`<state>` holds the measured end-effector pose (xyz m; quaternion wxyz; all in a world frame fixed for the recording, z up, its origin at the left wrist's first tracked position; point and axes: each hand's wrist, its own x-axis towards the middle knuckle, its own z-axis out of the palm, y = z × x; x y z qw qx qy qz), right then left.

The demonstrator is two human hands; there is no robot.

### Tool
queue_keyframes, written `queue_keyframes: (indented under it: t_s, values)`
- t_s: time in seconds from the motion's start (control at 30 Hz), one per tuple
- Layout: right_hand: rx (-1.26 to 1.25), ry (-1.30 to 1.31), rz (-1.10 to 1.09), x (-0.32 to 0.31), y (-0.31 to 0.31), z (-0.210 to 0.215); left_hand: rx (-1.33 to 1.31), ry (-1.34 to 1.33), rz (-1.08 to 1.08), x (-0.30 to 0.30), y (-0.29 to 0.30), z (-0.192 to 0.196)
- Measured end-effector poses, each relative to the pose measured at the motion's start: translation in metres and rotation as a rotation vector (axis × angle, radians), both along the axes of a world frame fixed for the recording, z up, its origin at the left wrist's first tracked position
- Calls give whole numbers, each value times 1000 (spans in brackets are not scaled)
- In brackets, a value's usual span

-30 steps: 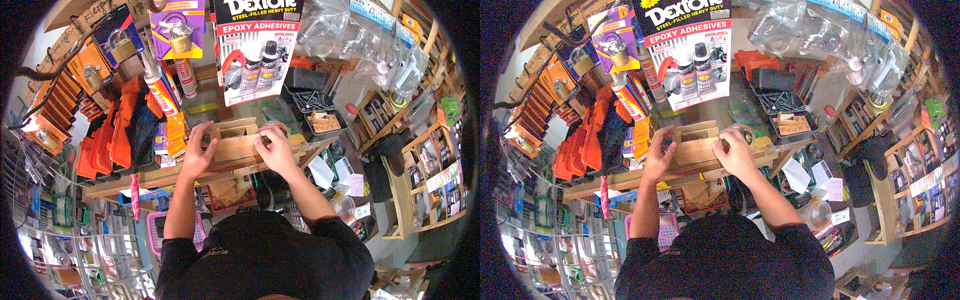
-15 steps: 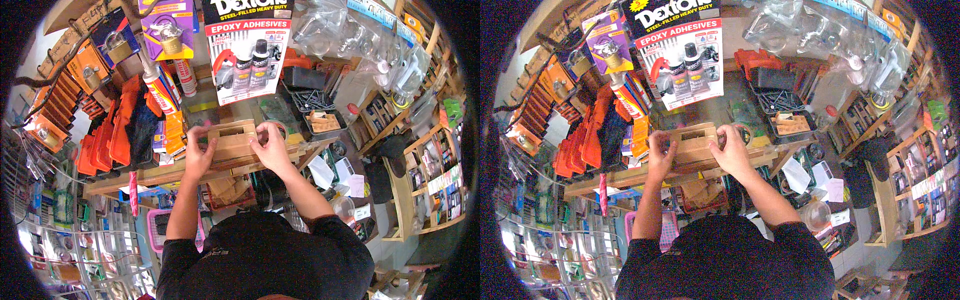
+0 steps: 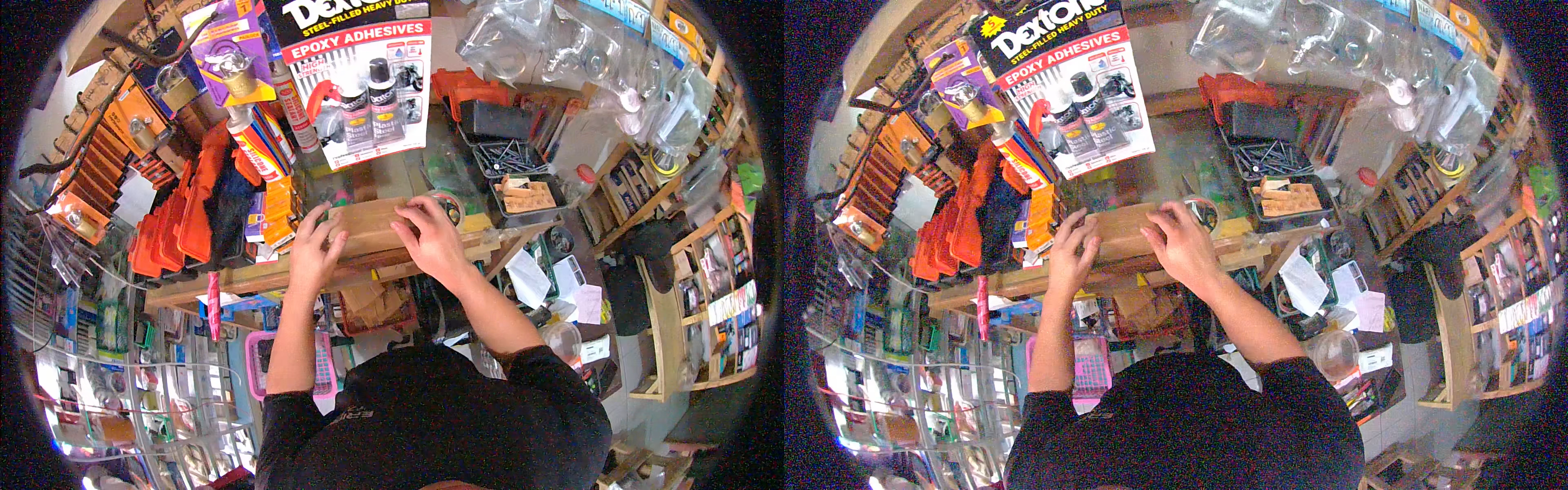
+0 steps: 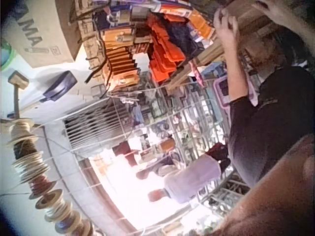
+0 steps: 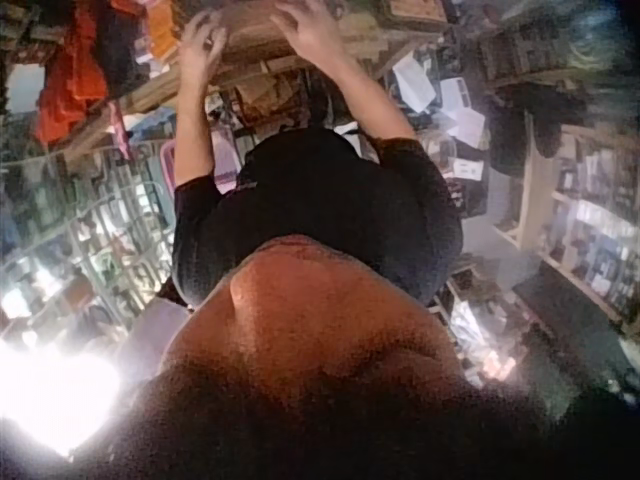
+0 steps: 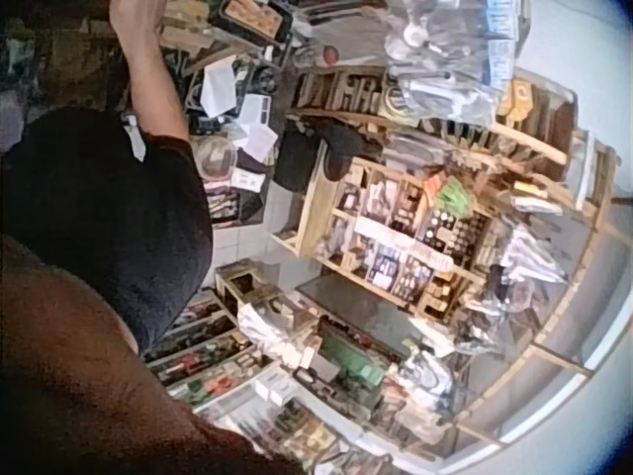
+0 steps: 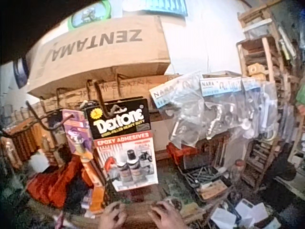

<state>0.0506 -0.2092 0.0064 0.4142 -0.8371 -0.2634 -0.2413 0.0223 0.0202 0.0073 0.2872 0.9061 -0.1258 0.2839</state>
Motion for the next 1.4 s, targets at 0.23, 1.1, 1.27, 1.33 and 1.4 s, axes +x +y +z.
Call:
queue_keyframes:
  t_s: [0.23,1.1,1.27,1.33,1.4]
  values:
    - [6,-93,-75,-9,-35,1,24,31,38,-13,-12,13]
    - [-381,-166,-77,4,-70,-20,-277,1513,745,-355,-21,-361]
    - [-154,-143,-25,-24,-75,5,-293,1419,692,-335,-11,-355]
    - [-63,-145,44,-46,-80,10,-259,1316,648,-311,-3,-347]
    - [62,-43,163,-72,-76,14,-255,1122,555,-282,4,-337]
